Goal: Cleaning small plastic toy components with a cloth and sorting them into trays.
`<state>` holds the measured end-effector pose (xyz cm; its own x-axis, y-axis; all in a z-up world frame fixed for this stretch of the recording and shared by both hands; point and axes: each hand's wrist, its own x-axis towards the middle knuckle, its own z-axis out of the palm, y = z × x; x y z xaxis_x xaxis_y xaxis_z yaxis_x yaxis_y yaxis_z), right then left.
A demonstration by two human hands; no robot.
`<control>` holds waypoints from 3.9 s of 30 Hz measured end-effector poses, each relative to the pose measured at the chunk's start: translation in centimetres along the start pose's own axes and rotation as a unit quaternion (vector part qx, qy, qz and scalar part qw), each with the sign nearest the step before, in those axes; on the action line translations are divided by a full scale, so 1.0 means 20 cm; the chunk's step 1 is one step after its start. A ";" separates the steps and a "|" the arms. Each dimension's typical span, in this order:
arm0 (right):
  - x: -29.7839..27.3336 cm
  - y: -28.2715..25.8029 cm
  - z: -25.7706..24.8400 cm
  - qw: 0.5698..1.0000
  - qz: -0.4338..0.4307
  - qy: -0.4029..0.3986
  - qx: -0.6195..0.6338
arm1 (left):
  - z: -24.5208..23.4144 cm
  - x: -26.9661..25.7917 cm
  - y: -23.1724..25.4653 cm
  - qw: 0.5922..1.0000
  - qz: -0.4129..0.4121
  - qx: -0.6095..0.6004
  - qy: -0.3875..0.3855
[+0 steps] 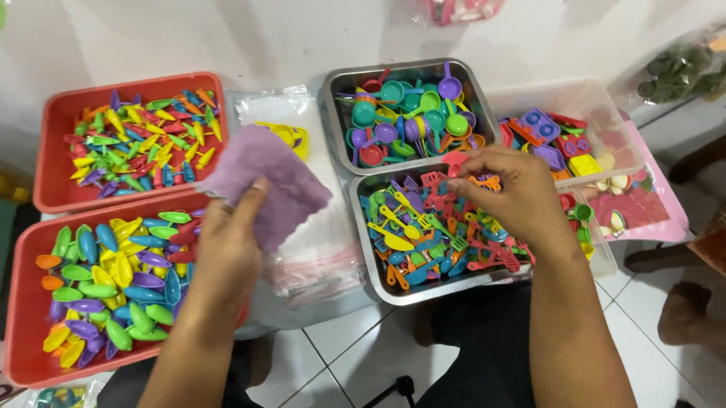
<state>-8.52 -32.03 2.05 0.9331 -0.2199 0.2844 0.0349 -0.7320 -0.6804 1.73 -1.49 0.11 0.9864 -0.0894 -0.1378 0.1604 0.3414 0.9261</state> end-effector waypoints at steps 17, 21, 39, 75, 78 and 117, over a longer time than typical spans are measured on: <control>0.07 -0.28 0.46 0.930 0.038 0.036 0.363 | 0.11 -0.08 -0.10 0.988 0.022 0.066 -0.137; 0.09 -0.28 0.55 0.921 0.021 0.034 0.387 | 0.08 -0.04 -0.20 0.992 0.050 0.058 -0.098; 0.11 -0.27 0.57 0.934 0.021 0.075 0.348 | 0.07 0.00 -0.10 0.997 0.056 0.040 -0.025; 0.07 -0.25 0.69 0.885 0.062 0.042 0.459 | 0.08 0.00 -0.18 0.992 0.083 0.039 -0.081; 0.09 -0.32 0.64 0.892 0.065 -0.008 0.446 | 0.08 0.01 -0.14 0.996 0.079 0.015 -0.046; 0.06 -0.21 0.65 0.912 0.093 -0.003 0.400 | 0.07 0.02 -0.18 0.995 0.073 -0.028 -0.068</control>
<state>-2.87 -20.78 -3.60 0.9516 -0.2865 0.1112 0.1225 0.0220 -0.9922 1.47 -4.12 -2.85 0.9861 -0.1588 0.0490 0.0210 0.4121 0.9109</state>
